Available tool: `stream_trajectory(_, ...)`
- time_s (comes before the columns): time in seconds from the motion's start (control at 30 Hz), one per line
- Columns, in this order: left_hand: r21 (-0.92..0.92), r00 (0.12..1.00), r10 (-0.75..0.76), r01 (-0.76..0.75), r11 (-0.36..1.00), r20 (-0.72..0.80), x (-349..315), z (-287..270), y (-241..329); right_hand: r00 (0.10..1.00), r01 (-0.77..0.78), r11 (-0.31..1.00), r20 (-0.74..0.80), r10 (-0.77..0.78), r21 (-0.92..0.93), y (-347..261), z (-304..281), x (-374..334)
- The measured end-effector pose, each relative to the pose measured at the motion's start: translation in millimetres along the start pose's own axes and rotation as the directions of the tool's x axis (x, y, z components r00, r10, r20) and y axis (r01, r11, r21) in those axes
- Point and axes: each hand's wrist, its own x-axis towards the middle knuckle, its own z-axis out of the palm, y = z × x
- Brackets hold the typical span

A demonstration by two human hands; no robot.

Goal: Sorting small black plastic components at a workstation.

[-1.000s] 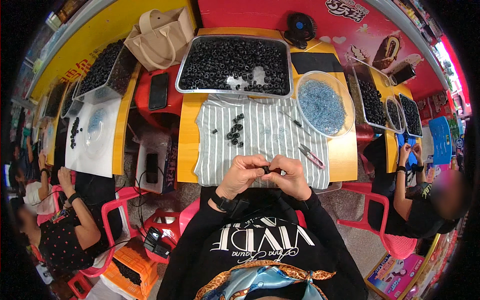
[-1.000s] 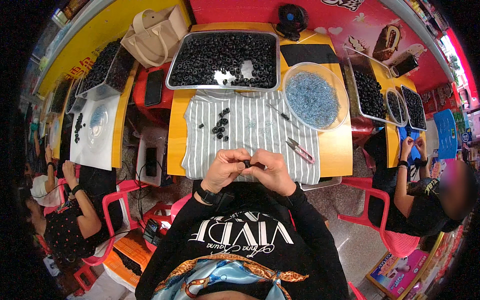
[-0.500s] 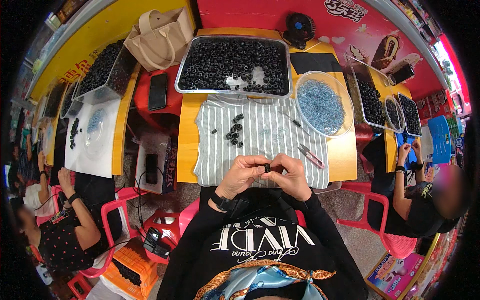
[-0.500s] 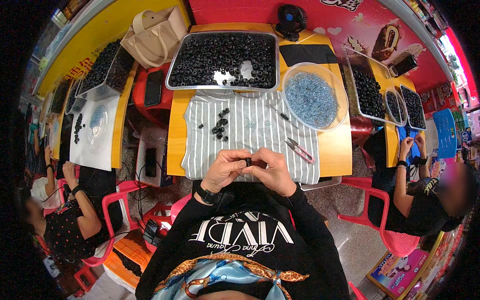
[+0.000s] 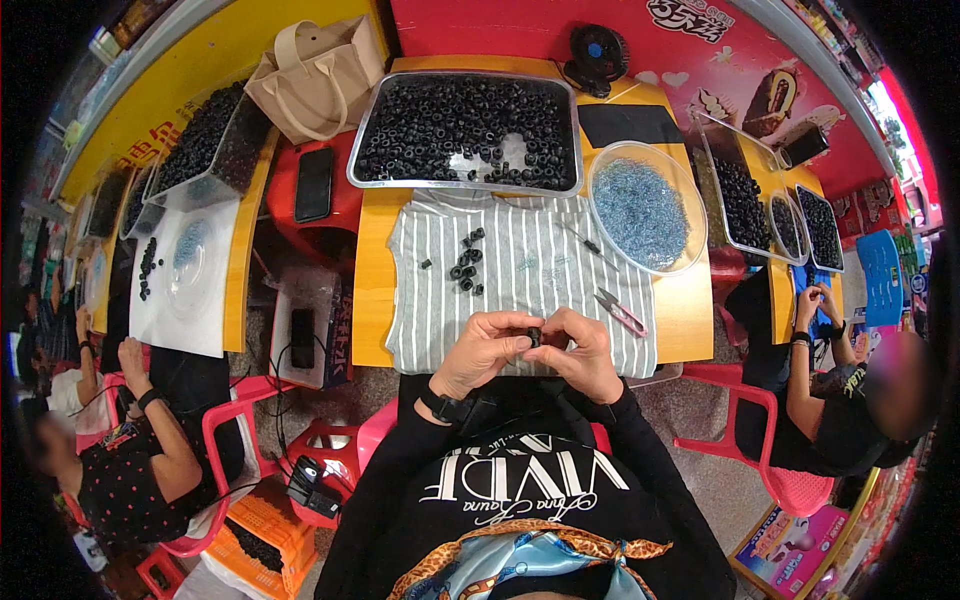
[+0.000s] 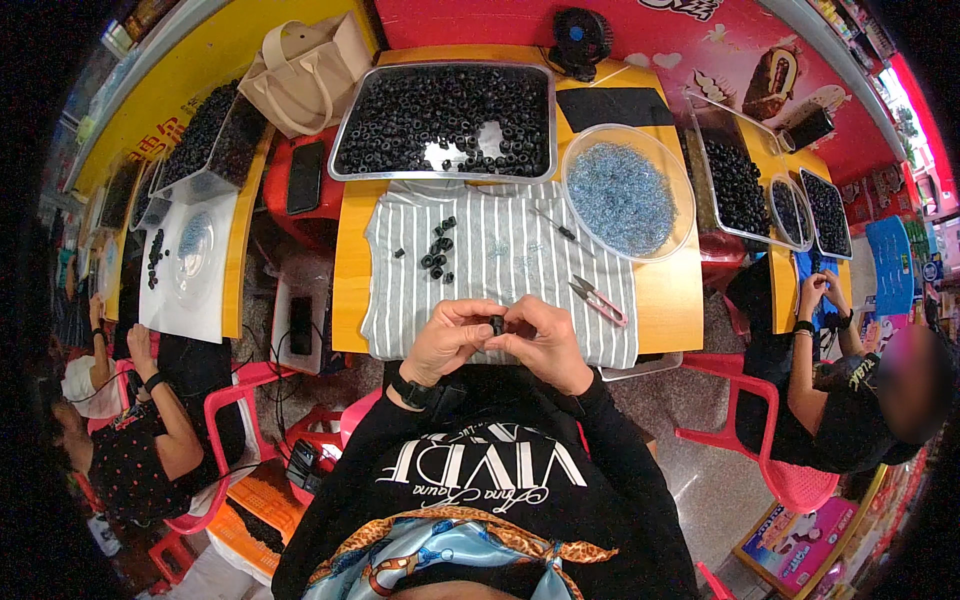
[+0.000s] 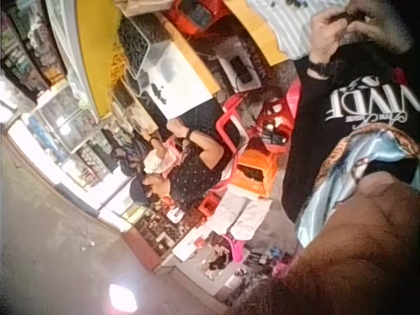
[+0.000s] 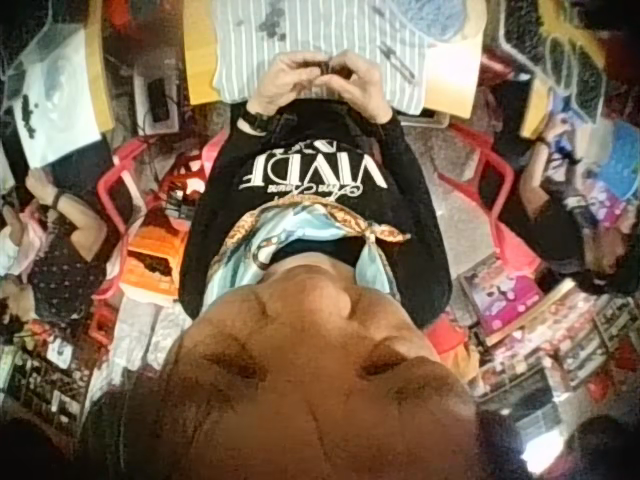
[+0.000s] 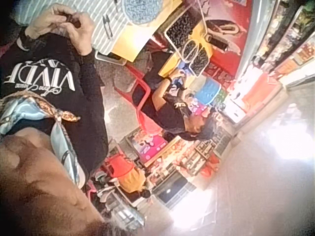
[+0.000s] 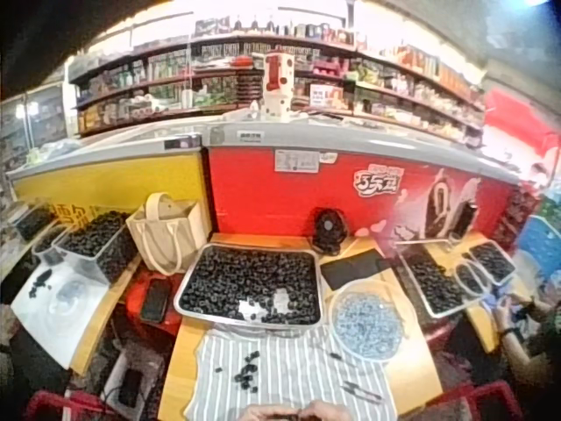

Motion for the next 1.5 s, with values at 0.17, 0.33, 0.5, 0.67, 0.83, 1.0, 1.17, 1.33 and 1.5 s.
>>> stream_trajectory(0.17,0.123,1.0,0.006,-0.004,0.992,-0.018,0,11,6,0.999,-0.027,0.999,0.029,0.026,0.036,0,-4,-2)
stream_trajectory(0.33,0.161,0.999,0.008,-0.002,0.987,-0.038,-3,13,4,0.999,-0.008,1.0,0.031,0.008,0.022,-4,-7,-5)
stream_trajectory(0.5,0.157,0.997,0.033,-0.021,0.987,-0.073,-3,12,0,1.0,-0.013,1.0,-0.005,0.013,0.018,-6,-1,-11)
stream_trajectory(0.67,0.127,0.993,0.028,-0.014,0.992,-0.112,-3,14,0,0.997,0.059,0.997,-0.048,-0.056,0.049,-4,1,-13)
stream_trajectory(0.83,0.151,0.995,0.031,-0.016,0.988,-0.097,-3,14,-3,0.992,0.07,0.997,-0.105,-0.067,0.024,-4,6,-16)
stream_trajectory(1.0,0.138,0.995,0.024,-0.011,0.99,-0.096,-4,9,-4,0.988,0.086,0.996,-0.129,-0.083,0.019,2,7,-16)
stream_trajectory(1.17,0.16,0.994,0.074,-0.06,0.985,-0.083,-2,9,-5,0.987,0.11,0.994,-0.116,-0.109,-0.004,2,6,-12)
stream_trajectory(1.33,0.199,0.989,0.125,-0.108,0.974,-0.074,-1,7,-9,0.99,0.11,0.994,-0.091,-0.108,0.024,9,5,-10)
stream_trajectory(1.5,0.23,0.993,0.096,-0.077,0.97,-0.073,-2,6,-7,0.995,0.092,0.995,-0.042,-0.091,0.033,12,4,-11)
